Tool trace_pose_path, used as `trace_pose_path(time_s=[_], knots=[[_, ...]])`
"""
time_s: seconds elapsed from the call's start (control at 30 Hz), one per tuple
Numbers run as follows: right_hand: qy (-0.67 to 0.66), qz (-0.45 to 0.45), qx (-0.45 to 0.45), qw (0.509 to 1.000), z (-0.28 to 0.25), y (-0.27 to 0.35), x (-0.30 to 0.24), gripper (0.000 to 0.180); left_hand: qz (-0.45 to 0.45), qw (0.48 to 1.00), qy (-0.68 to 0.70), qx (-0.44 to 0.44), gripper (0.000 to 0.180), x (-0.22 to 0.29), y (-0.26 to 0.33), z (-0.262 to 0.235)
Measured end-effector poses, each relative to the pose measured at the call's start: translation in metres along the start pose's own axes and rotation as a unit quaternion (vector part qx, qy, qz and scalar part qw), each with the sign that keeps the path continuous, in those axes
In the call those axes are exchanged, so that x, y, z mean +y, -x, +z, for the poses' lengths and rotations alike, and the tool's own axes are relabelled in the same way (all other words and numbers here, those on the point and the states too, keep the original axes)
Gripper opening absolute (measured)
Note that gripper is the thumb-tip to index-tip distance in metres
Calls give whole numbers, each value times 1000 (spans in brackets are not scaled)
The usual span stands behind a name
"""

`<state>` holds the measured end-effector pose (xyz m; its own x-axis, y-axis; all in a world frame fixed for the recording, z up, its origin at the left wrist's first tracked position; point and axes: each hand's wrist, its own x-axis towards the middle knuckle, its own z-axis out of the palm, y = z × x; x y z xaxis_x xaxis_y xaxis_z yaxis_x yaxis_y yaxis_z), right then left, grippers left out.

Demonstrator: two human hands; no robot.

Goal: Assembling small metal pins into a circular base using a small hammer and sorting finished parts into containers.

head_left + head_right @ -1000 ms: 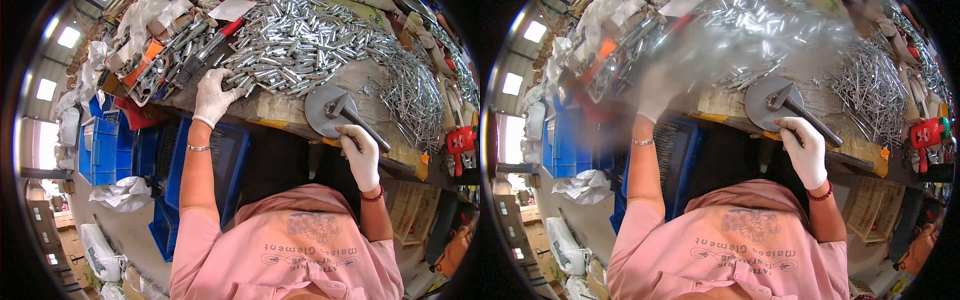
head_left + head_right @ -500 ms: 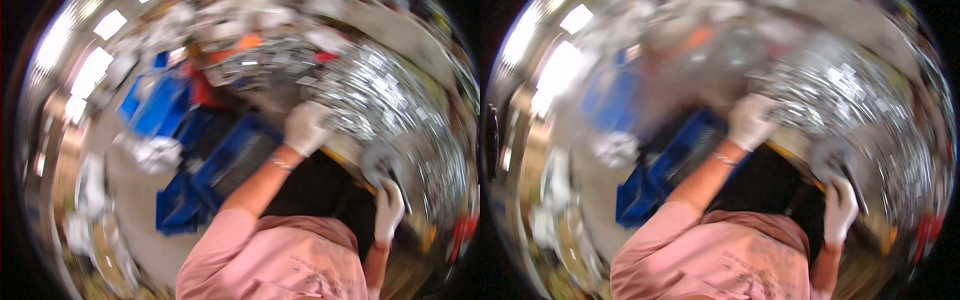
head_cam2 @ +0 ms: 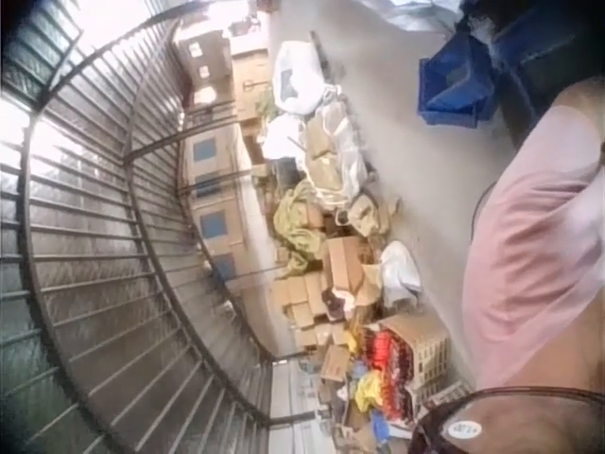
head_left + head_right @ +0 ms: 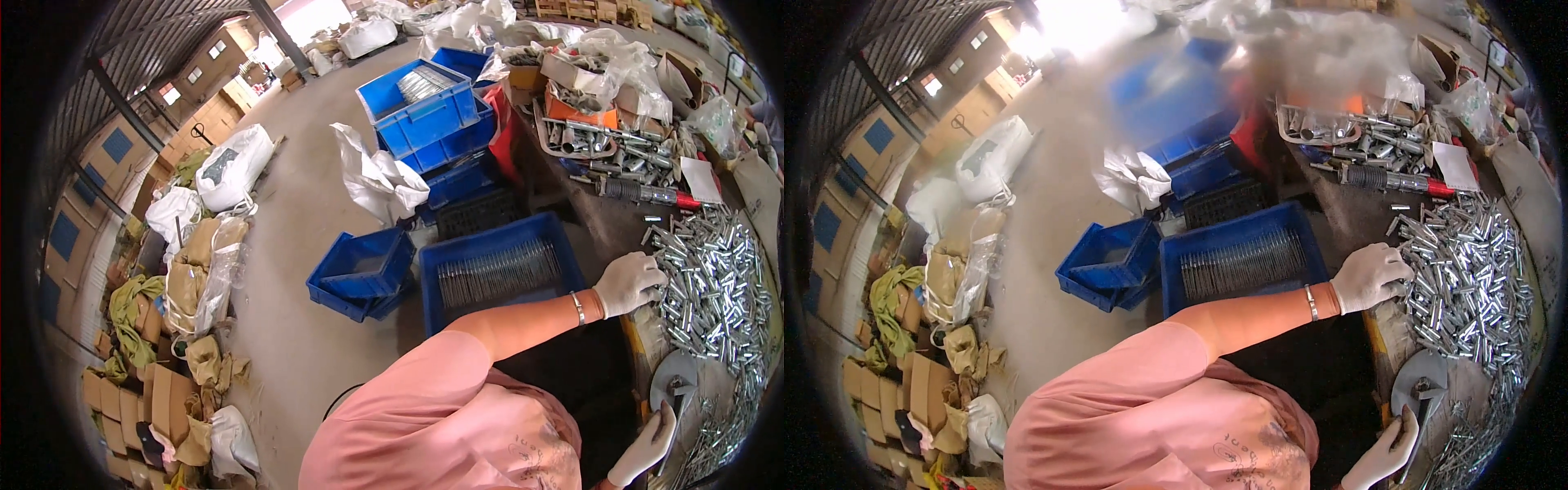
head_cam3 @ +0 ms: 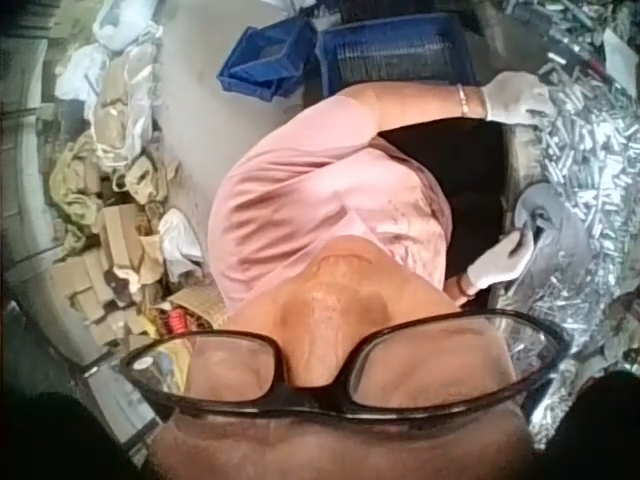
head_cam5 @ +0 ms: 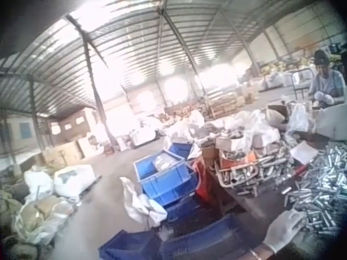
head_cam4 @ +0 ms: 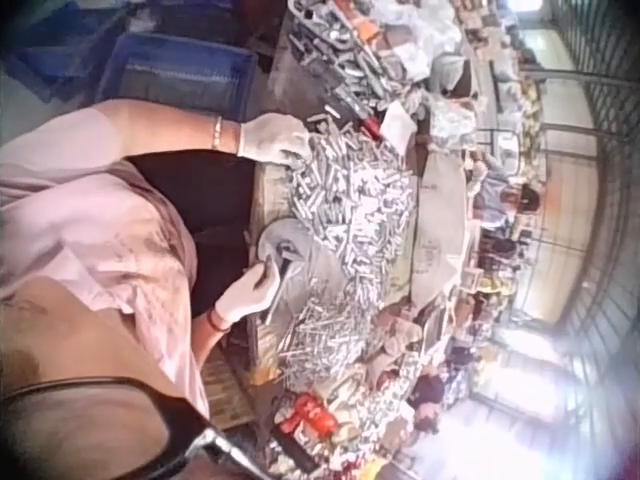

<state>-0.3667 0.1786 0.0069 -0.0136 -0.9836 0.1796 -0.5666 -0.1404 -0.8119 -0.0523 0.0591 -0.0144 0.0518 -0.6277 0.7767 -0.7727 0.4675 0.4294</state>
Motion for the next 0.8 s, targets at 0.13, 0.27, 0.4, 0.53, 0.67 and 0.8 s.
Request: trace_pose_path(time_s=[0.13, 0.27, 0.4, 0.53, 0.67, 0.8], knots=[[25, -68, 4, 997, 2, -1, 0, 27, 16, 1000, -16, -22, 25, -5, 1, -1], [-10, 9, 3, 1000, 2, 1, -4, 27, 45, 998, -41, -30, 27, -4, 1, 2], [17, 21, 5, 1000, 2, 3, -12, 27, 48, 994, -83, -61, 28, 5, 1, 1], [14, 21, 0, 1000, -4, 4, 2, 27, 59, 996, -61, -34, 28, 9, 3, 4], [16, -57, 24, 998, -5, 7, 25, 25, 65, 996, -59, -13, 28, 16, 3, 4], [11, -22, 22, 999, -3, 20, -19, 20, 74, 989, -114, -62, 10, 36, -14, -23]])
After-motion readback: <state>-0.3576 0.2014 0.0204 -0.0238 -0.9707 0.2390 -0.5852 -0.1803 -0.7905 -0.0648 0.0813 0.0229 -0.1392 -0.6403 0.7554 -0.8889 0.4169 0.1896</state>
